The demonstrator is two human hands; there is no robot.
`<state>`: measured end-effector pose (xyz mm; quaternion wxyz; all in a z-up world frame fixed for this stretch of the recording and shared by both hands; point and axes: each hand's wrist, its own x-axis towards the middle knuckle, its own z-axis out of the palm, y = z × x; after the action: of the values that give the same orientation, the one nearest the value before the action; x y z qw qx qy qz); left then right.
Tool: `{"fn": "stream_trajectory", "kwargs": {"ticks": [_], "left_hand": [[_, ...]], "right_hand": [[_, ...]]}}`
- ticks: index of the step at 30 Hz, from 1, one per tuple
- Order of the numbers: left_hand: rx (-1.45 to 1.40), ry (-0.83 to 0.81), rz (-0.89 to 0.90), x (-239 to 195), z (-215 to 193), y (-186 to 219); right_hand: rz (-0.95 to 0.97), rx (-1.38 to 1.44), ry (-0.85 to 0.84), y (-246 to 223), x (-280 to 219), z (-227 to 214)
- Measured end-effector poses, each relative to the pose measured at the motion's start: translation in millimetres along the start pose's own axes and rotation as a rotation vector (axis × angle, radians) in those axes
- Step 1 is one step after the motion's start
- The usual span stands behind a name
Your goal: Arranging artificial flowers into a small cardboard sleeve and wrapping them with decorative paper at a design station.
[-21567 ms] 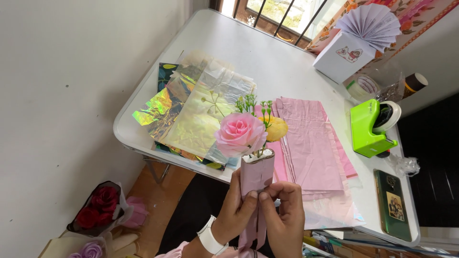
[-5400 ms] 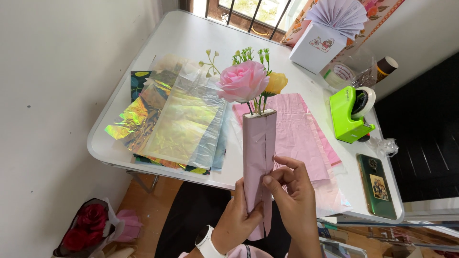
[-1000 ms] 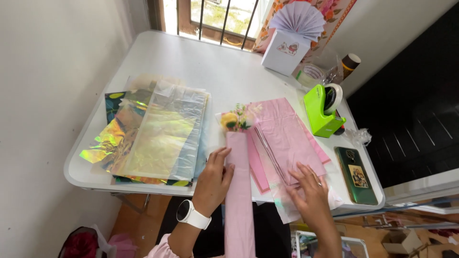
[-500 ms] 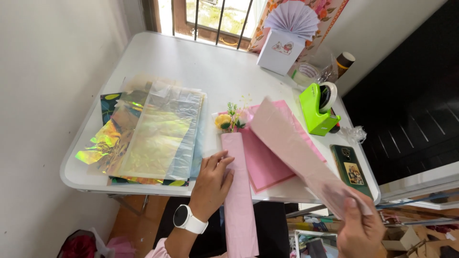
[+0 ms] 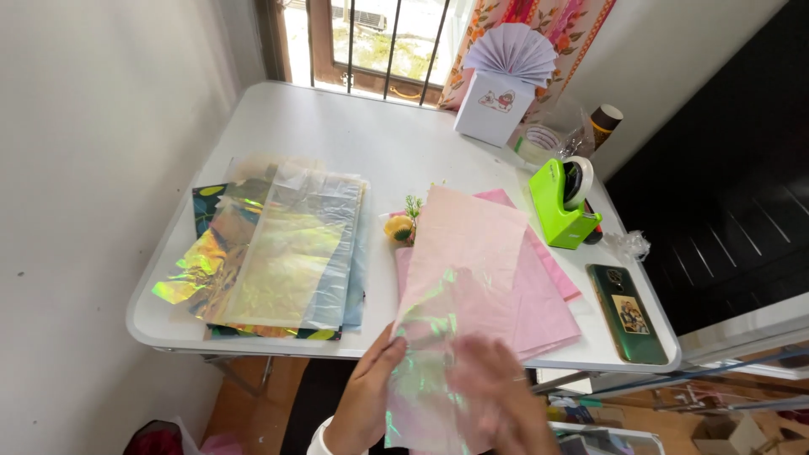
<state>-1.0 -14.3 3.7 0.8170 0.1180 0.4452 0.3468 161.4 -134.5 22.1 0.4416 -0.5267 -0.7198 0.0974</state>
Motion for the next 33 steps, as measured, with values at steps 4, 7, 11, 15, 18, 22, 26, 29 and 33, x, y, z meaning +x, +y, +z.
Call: {"fn": "stream_trajectory", "kwargs": {"ticks": [4,7,11,15,18,22,26,29,33], "left_hand": [[0.005,0.066,0.020,9,-19,-3],[-0.016,0.059,0.004,18,-25,-6],[0.640,-0.247,0.456,34,-49,-14],[1.011,-0.200,0.609,18,-44,10],[0.514,-0.379,0.481,35,-60,11],[0.385,-0.199,0.279,18,-55,27],[-0.051,-0.325,0.194,-1,-27,25],[-0.209,-0.203,0.034,-42,15,34],[-0.009,-0.244,0.087,-29,3,18]], "right_hand": [[0.572,0.016,0.328,20,-5,-4],[0.966,0.376,0.467,39,-9,-2],[0.902,0.547,0.640,64,-25,16],[0.874,0.201,0.353,38,-5,25],[0.468,0.009,0.169,7,24,31],[0.284,0.052,0.106,-14,49,45],[0.344,0.168,0.217,-6,50,53],[0.450,0.206,0.245,-3,45,54],[0.620,0.313,0.303,9,34,59]]}}
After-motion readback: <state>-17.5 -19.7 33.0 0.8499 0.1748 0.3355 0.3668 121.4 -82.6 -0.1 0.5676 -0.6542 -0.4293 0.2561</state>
